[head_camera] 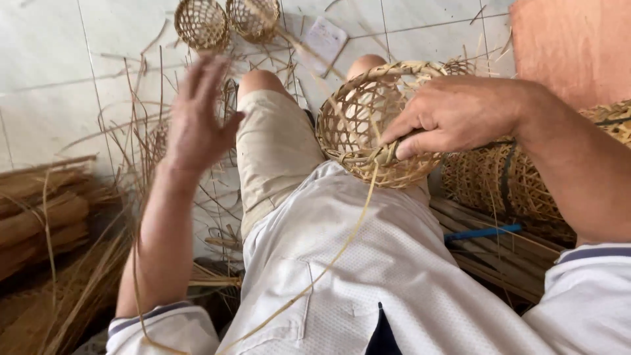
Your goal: Weaving a small basket using thin wooden or bamboo strips at a fast pace.
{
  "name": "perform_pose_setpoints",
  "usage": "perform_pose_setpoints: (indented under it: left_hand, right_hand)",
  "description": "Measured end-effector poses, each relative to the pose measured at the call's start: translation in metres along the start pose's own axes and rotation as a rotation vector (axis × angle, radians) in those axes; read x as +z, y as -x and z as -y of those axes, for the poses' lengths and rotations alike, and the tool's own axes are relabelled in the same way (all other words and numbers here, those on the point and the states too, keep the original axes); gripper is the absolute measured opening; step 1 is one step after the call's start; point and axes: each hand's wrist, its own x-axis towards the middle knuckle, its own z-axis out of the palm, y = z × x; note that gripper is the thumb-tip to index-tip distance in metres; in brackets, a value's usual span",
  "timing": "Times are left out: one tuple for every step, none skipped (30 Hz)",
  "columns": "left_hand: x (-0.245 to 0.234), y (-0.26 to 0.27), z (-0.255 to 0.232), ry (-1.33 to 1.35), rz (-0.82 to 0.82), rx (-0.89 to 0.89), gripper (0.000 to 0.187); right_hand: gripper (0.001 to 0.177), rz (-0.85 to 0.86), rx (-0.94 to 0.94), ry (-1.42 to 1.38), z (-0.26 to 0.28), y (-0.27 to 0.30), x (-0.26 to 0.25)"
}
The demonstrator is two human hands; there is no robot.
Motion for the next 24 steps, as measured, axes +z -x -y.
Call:
perform_pose_setpoints:
  left_hand:
    - [0.009, 0.006, -0.013, 0.191, -0.097, 0.242, 0.056]
    - [0.008, 0.004, -0.03, 0.191, -0.103, 0.236, 0.056]
    - [0.007, 0.001, -0.048, 0.357, -0.09, 0.39, 0.039]
    - [0.006, -0.003, -0.069, 0.525, -0.079, 0.55, 0.025]
    - [0.001, -0.007, -0.084, 0.526, -0.088, 0.55, 0.025]
    - [-0.004, -0.012, -0.098, 0.541, 0.037, 0.607, 0.031]
    - [-0.009, -0.018, -0.112, 0.555, 0.162, 0.664, 0.037]
    - [0.002, -0.024, -0.117, 0.554, 0.159, 0.667, 0.037]
    - [0.012, -0.031, -0.123, 0.409, 0.179, 0.683, 0.049]
    - [0.023, -0.037, -0.128, 0.267, 0.204, 0.697, 0.066]
    - [0.035, -0.045, -0.127, 0.268, 0.207, 0.7, 0.066]
    - [0.047, -0.052, -0.126, 0.189, 0.224, 0.742, 0.053]
    - [0.06, -0.06, -0.125, 0.108, 0.24, 0.783, 0.043]
    - [0.058, -0.068, -0.122, 0.109, 0.244, 0.784, 0.043]
    - [0.056, -0.076, -0.118, 0.202, 0.234, 0.847, 0.017]
    - [0.054, -0.083, -0.114, 0.296, 0.225, 0.909, 0.016]
    - [0.054, -0.096, -0.077, 0.298, 0.231, 0.91, 0.016]
    - [0.054, -0.11, -0.04, 0.094, 0.137, 0.61, 0.011]
    - [0.054, -0.123, -0.003, -0.106, 0.045, 0.309, 0.025]
    - [0.044, -0.128, 0.088, -0.109, 0.048, 0.319, 0.025]
    - [0.038, -0.128, 0.17, 0.168, -0.186, 0.106, 0.014]
    - [0.039, -0.126, 0.239, 0.446, -0.411, -0.113, 0.026]
    - [0.033, -0.082, 0.314, 0.447, -0.401, -0.105, 0.026]
    - [0.015, -0.054, 0.376, 0.365, -0.455, -0.313, 0.031]
  right_hand:
    - [0.04, -0.017, -0.014, -0.009, 0.004, 0.002, 0.001]
    - [0.04, -0.014, -0.017, -0.002, 0.008, 0.0, 0.0]
    - [0.041, 0.007, 0.038, 0.028, 0.012, -0.001, -0.001]
    - [0.041, 0.024, 0.098, 0.059, 0.016, 0.001, -0.002]
    - [0.041, 0.024, 0.099, 0.068, 0.016, 0.002, 0.0]
    - [0.041, 0.025, 0.098, 0.079, 0.015, 0.002, 0.001]
    - [0.042, 0.026, 0.096, 0.091, 0.014, 0.001, 0.002]
    - [0.042, 0.022, 0.098, 0.093, 0.015, 0.003, 0.002]
    - [0.039, 0.024, 0.094, 0.093, 0.016, 0.005, 0.001]
    - [0.037, 0.029, 0.091, 0.087, 0.016, 0.007, 0.002]
    - [0.037, 0.028, 0.094, 0.084, 0.012, 0.006, 0.005]
    - [0.039, 0.013, 0.052, 0.086, 0.006, 0.006, 0.008]
    - [0.042, -0.003, 0.011, 0.088, 0.001, 0.005, 0.012]
    - [0.042, -0.003, 0.011, 0.084, -0.001, 0.005, 0.013]
    - [0.042, 0.009, 0.018, 0.064, -0.004, 0.005, 0.015]
    - [0.042, 0.023, 0.025, 0.042, -0.006, 0.005, 0.017]
    - [0.042, 0.023, 0.025, 0.035, -0.006, 0.007, 0.018]
    - [0.04, 0.021, -0.037, 0.051, -0.007, 0.01, 0.02]
    - [0.039, 0.019, -0.1, 0.066, -0.007, 0.013, 0.022]
    - [0.039, 0.011, -0.095, 0.059, -0.008, 0.016, 0.023]
    - [0.039, 0.013, -0.06, 0.035, -0.008, 0.02, 0.024]
    - [0.039, 0.017, -0.024, 0.008, -0.008, 0.024, 0.027]
    - [0.039, 0.013, -0.018, -0.003, -0.019, 0.022, 0.028]
    - [0.034, 0.01, -0.079, -0.133, -0.031, 0.018, 0.028]
